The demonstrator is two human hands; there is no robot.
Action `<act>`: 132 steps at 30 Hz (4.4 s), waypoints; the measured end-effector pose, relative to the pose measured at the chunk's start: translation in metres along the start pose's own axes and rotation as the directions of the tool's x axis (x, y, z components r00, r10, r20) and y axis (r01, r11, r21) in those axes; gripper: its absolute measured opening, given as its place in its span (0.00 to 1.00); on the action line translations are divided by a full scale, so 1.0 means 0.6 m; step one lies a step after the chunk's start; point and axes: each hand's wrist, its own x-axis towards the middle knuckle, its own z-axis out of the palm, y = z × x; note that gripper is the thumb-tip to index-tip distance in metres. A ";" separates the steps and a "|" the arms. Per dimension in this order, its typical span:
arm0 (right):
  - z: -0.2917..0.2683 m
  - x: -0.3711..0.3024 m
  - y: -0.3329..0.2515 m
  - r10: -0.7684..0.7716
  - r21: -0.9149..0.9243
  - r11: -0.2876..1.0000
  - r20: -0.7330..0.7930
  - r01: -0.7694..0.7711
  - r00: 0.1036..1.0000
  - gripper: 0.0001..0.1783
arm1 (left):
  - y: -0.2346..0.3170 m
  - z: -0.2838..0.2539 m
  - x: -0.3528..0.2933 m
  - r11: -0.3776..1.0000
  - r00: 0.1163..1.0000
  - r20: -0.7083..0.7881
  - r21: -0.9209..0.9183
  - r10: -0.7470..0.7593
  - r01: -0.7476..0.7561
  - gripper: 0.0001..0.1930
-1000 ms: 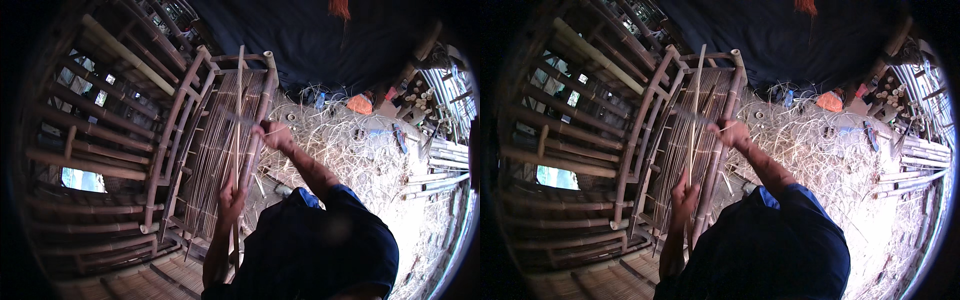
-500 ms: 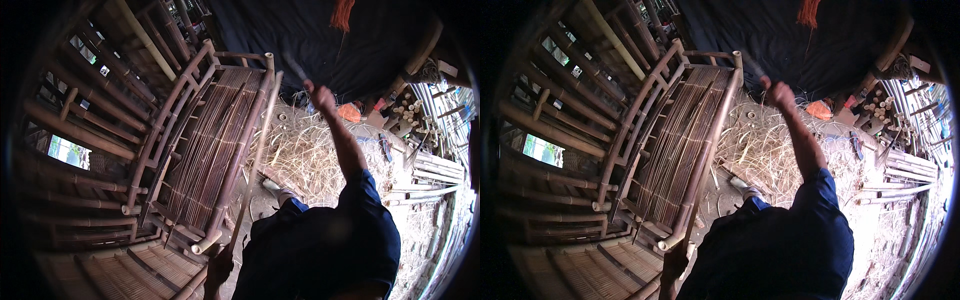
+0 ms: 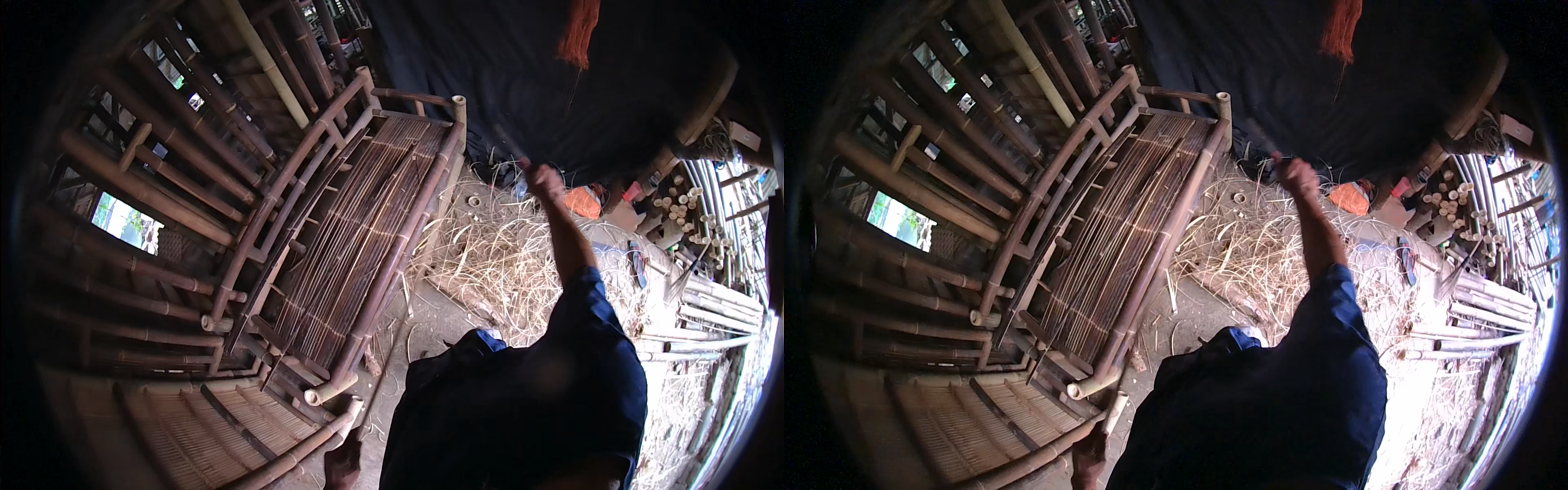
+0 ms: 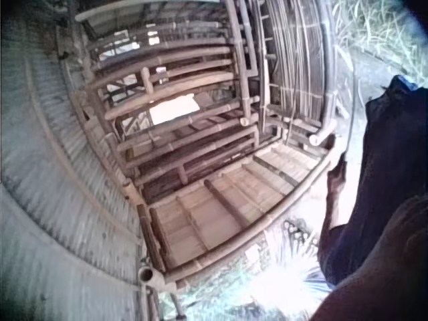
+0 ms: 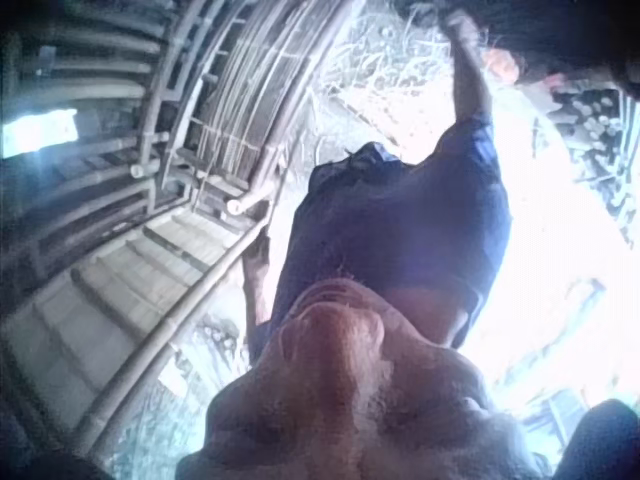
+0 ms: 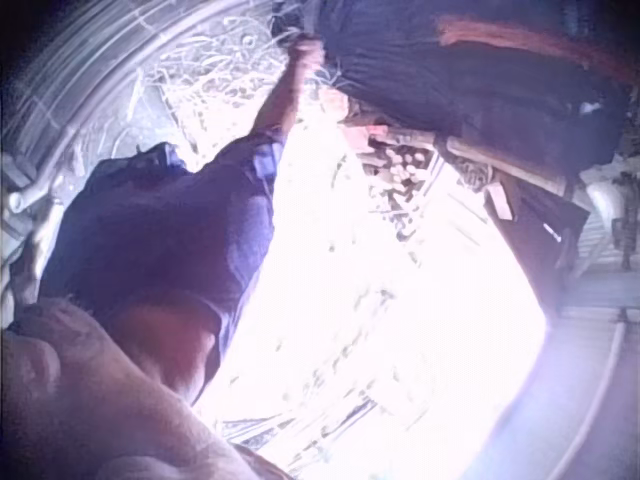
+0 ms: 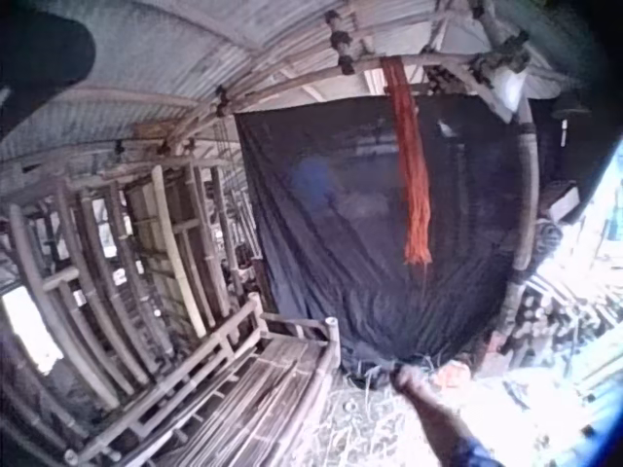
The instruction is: The person weaves thin bamboo strips into a mat using a knife to split and trim the strips. They repeatedly insert strips into a bamboo frame, tighten them with the knife, and trim excess material, continuing the weaving process throughout the clip.
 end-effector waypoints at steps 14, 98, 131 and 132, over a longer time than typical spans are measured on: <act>-0.007 -0.448 0.096 -0.458 0.600 0.494 0.795 -0.629 0.398 0.13 | 0.210 0.015 0.361 0.831 0.819 -0.411 -0.539 -0.401 0.137 0.21; -0.235 -0.307 -0.079 -0.795 0.531 0.601 0.323 0.597 0.514 0.41 | 0.294 0.230 0.482 0.158 0.928 0.111 -0.971 -0.357 0.177 0.16; -0.106 -0.342 0.050 -0.155 0.678 0.409 0.712 -0.611 0.685 0.27 | 0.268 0.252 0.417 0.663 0.858 0.513 -0.648 0.017 0.374 0.25; -0.112 -0.384 0.047 -0.117 0.568 0.448 0.803 -0.691 0.584 0.25 | 0.281 0.263 0.436 0.651 0.841 0.540 -0.642 0.010 0.404 0.24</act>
